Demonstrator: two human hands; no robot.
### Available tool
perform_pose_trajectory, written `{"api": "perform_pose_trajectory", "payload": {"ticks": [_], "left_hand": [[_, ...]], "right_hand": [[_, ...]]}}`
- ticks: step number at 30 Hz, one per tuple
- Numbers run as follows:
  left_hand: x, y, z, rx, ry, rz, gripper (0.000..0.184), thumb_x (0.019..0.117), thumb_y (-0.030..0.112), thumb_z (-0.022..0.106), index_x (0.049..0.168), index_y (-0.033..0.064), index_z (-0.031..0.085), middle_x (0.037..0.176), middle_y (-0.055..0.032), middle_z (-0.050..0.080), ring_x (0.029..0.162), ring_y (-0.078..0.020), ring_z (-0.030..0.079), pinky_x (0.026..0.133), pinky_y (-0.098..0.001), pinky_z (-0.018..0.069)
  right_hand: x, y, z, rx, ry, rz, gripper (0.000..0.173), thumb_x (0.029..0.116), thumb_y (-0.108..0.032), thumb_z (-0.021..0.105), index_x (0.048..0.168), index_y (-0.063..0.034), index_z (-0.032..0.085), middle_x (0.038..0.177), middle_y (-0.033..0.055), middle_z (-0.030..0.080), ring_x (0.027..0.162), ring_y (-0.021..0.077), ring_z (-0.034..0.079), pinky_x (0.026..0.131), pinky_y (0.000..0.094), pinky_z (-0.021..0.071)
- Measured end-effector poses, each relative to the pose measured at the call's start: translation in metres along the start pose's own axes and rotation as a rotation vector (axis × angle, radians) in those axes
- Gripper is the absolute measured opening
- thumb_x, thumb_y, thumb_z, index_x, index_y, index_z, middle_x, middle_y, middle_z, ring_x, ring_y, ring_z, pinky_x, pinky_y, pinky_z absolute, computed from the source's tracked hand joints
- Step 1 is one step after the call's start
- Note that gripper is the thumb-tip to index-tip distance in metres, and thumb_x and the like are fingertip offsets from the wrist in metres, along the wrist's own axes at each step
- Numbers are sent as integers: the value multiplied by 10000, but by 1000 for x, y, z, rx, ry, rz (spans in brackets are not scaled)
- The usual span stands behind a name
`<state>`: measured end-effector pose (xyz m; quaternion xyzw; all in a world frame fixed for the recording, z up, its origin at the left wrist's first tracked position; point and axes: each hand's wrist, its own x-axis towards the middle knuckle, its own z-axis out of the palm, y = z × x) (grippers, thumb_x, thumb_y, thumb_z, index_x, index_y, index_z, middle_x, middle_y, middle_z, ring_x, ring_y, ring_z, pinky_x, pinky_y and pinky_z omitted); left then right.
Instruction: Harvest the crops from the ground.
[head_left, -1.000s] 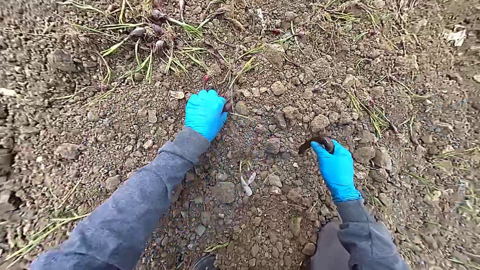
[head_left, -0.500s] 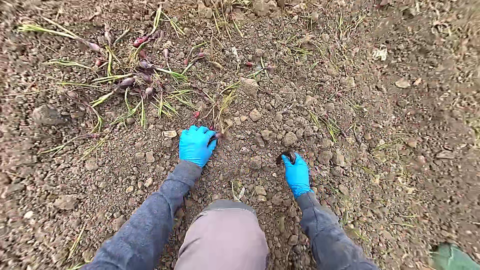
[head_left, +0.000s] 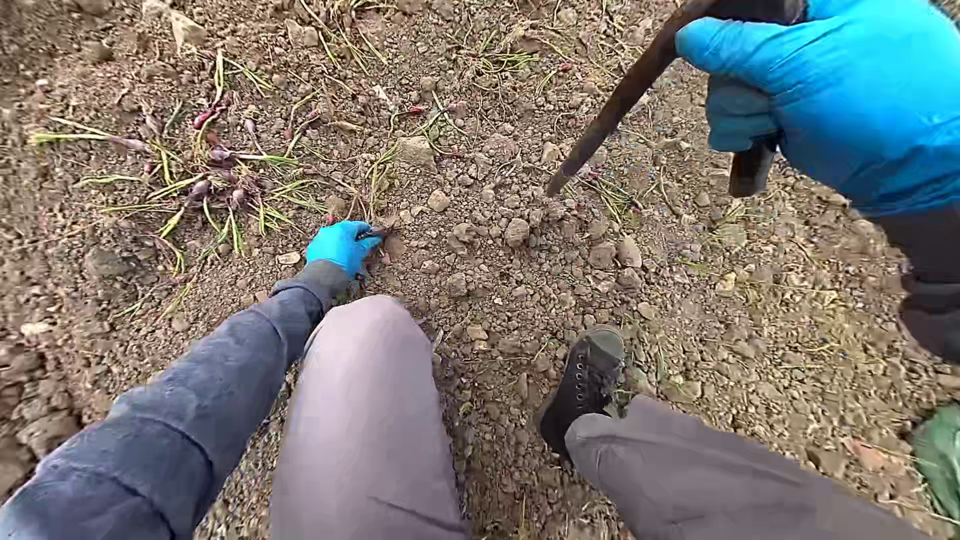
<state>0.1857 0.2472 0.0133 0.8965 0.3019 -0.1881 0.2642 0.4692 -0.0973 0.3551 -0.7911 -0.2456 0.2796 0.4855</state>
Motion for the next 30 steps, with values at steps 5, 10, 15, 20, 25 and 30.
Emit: {"api": "perform_pose_trajectory", "payload": {"ticks": [5,10,15,20,25,30], "left_hand": [[48,112,-88,-399,274,145,296,980,322,726,1186,111,756,1110,-86,756,1023,-198,724,987,-447,560],[140,173,-110,-339,534,-141,338,958,459,679,1115,177,780,1183,-37,741,1158,-165,674,1036,-446,509],[52,184,-7,-315,82,-161,278,1057,317,600,1076,75,736,883,-97,682,776,-226,619,733,-474,509],[-26,188,60,-363,-241,-284,118,1036,161,644,1127,102,692,945,-20,788,778,-141,697,729,-387,546],[-30,225,71,-131,-202,-244,121,976,258,738,1067,187,772,1008,-1,776,987,-174,731,932,-515,578],[-38,264,142,440,-407,-165,230,999,263,638,1176,167,750,1260,-122,700,1100,-364,702,877,-629,564]], "right_hand": [[-24,171,117,-201,118,160,173,977,-329,718,981,-157,735,714,19,643,560,155,572,525,378,492],[-31,317,192,-283,-310,482,404,1010,-451,651,1198,-96,692,1077,151,711,1042,327,682,904,594,527],[-22,330,175,-262,-378,375,348,1004,-456,655,1202,-174,709,1029,94,735,972,289,708,837,584,559],[-21,335,164,-220,-459,345,327,1011,-443,649,1241,-217,705,1022,74,744,948,279,716,812,576,565],[-23,334,157,-119,-503,360,334,1005,-389,670,1286,-208,681,1040,68,738,953,256,712,831,556,570],[-32,240,39,117,-217,52,142,974,-284,725,1071,-184,753,830,-70,724,695,30,664,598,227,566]]}}
